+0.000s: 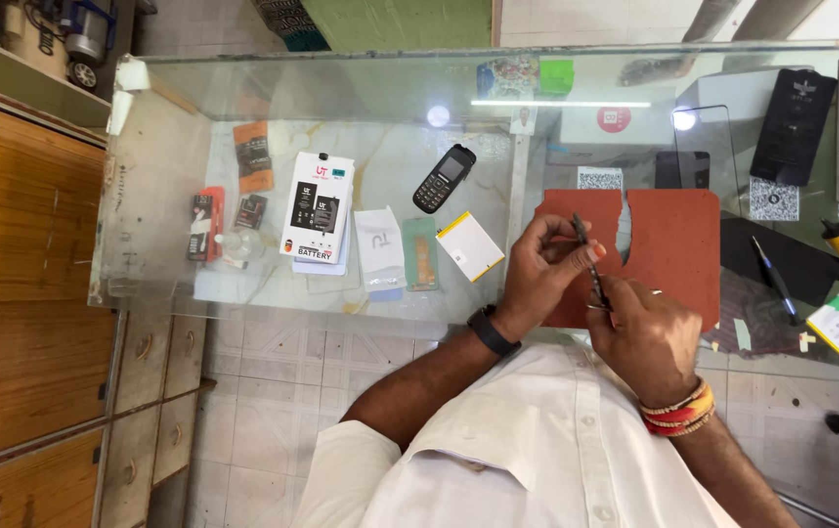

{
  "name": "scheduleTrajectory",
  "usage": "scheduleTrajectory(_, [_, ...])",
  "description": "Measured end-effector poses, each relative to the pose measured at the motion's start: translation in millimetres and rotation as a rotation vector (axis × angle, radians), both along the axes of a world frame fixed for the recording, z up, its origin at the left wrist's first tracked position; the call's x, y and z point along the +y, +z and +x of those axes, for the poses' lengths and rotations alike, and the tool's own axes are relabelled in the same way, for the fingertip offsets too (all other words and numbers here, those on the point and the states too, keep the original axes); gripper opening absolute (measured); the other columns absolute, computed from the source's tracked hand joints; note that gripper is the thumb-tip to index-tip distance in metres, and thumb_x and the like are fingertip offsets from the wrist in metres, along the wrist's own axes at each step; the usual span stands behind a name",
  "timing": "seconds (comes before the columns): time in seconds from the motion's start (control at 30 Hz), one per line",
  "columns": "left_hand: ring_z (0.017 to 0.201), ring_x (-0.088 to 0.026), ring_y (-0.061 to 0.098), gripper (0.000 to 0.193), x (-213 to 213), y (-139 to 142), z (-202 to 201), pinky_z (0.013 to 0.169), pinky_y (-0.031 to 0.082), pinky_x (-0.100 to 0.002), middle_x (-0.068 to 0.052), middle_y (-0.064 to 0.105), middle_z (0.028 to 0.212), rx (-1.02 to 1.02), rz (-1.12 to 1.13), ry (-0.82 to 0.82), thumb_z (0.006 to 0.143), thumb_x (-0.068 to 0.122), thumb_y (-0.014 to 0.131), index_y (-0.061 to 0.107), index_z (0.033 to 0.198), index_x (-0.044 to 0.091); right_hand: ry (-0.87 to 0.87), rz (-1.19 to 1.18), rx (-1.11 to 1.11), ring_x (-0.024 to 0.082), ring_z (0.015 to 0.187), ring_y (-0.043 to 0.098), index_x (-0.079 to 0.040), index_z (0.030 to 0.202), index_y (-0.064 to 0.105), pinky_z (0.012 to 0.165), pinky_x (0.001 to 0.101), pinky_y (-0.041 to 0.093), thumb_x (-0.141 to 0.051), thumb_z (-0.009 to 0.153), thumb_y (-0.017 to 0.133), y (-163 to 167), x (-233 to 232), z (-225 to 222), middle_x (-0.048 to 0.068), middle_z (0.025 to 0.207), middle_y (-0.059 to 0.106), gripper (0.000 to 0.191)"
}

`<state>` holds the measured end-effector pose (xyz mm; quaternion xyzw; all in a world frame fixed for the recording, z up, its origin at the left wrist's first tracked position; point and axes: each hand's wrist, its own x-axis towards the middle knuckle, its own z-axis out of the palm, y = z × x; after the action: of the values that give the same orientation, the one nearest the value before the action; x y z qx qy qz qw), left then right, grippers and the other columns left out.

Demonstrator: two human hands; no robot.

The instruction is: The person uses a metal spudger to pry and separate the screen assembly from the phone chassis. They repeatedly lift the display, scrape adhesive from the frame, and reposition the device on a red mat while working.

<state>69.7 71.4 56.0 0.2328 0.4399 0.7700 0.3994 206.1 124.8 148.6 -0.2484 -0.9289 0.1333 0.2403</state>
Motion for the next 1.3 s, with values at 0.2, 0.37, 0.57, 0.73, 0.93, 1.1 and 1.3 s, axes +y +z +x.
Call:
scheduleTrajectory(0.2, [0.113,-0.030,0.069,0.031,1,8,-4,0.094,0.060,-0.044,-0.019,0.065,0.125,-0.359,0.176,-0.083,0.105,0.023,0.066,0.050,0.123,0.005,0.025,-0.104,0.092,0.025,0.066,0.064,-0.003,0.104,0.073,0.058,0.0376,0.050,-0.012,0.083,0.079,12,-5,7,0.009,0.083,0.065,0.024])
scheduleTrajectory(0.37, [0.118,-0.033,0.067,0.039,-8,5,-4,0.098,0.060,-0.052,-0.021,0.063,0.129,-0.554,0.376,-0.257,0.108,0.042,0.053,0.049,0.127,0.008,-0.098,-0.291,0.306,0.020,0.085,0.062,0.000,0.115,0.071,0.070,0.0298,0.048,-0.004,0.114,0.059,14,12,21,0.012,0.104,0.060,0.013])
scheduleTrajectory(0.57, [0.116,-0.031,0.067,0.068,-5,-17,0,0.098,0.059,-0.049,-0.023,0.063,0.133,-0.632,0.316,-0.375,0.113,0.056,0.042,0.058,0.140,-0.005,-0.125,-0.202,0.457,0.022,0.080,0.052,0.004,0.119,0.073,0.071,0.0327,0.045,-0.010,0.112,0.052,4,22,26,0.012,0.092,0.052,0.026])
scheduleTrajectory(0.73, [0.109,-0.034,0.069,0.071,-4,-37,2,0.092,0.059,-0.046,-0.023,0.067,0.128,-0.782,0.362,-0.543,0.116,0.060,0.037,0.057,0.140,-0.004,-0.102,-0.705,0.705,0.013,0.084,0.074,0.000,0.114,0.072,0.076,0.0269,0.062,-0.006,0.111,0.058,-22,25,13,0.008,0.092,0.074,0.015])
scheduleTrajectory(0.93, [0.116,-0.026,0.067,0.066,-4,-52,3,0.103,0.056,-0.042,-0.014,0.068,0.127,-0.910,0.190,-0.443,0.113,0.059,0.038,0.057,0.139,0.001,-0.080,-0.490,0.462,0.019,0.073,0.067,0.006,0.100,0.074,0.065,0.0280,0.052,0.006,0.089,0.080,-41,23,-10,0.016,0.086,0.074,0.013])
scheduleTrajectory(1.1, [0.114,-0.022,0.066,0.061,-3,-59,2,0.102,0.054,-0.038,-0.011,0.068,0.123,-0.939,0.209,-0.417,0.114,0.057,0.039,0.059,0.135,0.004,0.076,-0.476,0.529,0.018,0.094,0.077,0.005,0.100,0.065,0.079,0.0278,0.063,0.007,0.093,0.072,-43,27,-25,0.016,0.102,0.076,0.010])
scheduleTrajectory(1.3, [0.113,-0.022,0.065,0.059,-2,-55,3,0.101,0.054,-0.038,-0.011,0.066,0.122,-0.889,0.167,-0.395,0.114,0.056,0.038,0.060,0.133,0.005,0.091,-0.496,0.545,0.018,0.090,0.077,0.005,0.096,0.063,0.074,0.0266,0.063,0.008,0.092,0.074,-49,28,-30,0.018,0.103,0.077,0.012])
